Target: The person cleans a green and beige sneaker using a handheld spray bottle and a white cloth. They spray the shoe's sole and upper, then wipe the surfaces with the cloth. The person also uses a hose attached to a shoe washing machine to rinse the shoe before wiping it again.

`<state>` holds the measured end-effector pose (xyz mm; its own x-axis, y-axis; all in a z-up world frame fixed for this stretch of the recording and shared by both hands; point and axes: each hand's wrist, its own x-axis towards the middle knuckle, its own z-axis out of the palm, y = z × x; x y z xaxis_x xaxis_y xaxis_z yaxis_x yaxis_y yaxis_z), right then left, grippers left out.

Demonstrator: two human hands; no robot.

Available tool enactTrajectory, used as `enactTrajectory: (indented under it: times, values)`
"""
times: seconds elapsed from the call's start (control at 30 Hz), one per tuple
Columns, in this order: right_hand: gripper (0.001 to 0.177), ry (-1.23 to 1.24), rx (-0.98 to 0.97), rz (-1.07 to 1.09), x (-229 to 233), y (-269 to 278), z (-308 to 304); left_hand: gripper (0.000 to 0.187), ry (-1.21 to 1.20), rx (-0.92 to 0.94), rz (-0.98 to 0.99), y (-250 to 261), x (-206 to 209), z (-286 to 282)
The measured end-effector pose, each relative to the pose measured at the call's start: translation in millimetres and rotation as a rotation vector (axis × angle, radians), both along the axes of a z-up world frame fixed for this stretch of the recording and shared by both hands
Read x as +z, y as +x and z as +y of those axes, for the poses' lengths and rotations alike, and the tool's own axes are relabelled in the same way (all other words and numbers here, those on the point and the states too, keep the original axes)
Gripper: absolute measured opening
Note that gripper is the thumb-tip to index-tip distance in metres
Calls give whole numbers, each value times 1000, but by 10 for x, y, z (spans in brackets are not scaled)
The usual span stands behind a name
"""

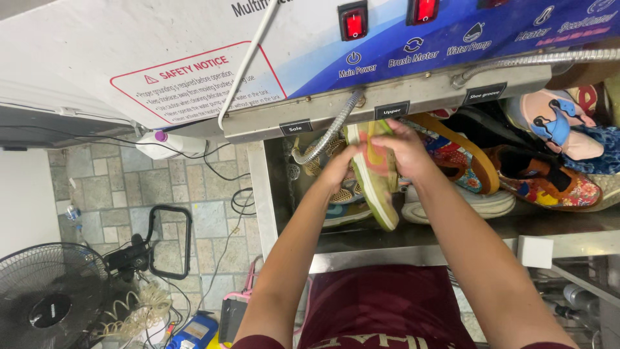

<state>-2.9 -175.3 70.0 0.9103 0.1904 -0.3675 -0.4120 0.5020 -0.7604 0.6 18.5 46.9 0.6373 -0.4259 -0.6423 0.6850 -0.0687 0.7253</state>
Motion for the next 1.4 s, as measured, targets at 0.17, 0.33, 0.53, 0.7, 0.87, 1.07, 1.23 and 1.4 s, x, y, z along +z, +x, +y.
enactTrajectory:
  times: [0.17, 0.33, 0.53, 0.7, 0.87, 1.07, 1.23, 1.4]
  values:
    - [43, -208, 81, -143, -147, -271, -15, 73, -253, 131, -134, -268, -456, 186]
    - [38, -379, 209, -235, -153, -446, -123, 71, -248, 103, -216, -341, -491, 197]
    - [27, -585, 201, -220, 339, -533, -182, 96, 8, -24, -716, -19, 239, 123]
    - [58, -267, 54, -216, 494, -504, 34, 96, 276, -86, -743, -168, 499, 54]
    - [45, -213, 64, -239, 656, -278, 114, 90, 222, 128, -742, -232, 500, -19]
    - [37, -112, -18, -205, 693, -605, 166, 90, -21, 459, -431, -581, 440, -54]
    - [34, -120, -30, -285, 752, -1413, 37, 59, -610, 619, 360, -986, 528, 61]
    - [24, -838, -85, -622, 1383, -2408, -418, 76, -545, 422, 424, -1193, 1005, -333]
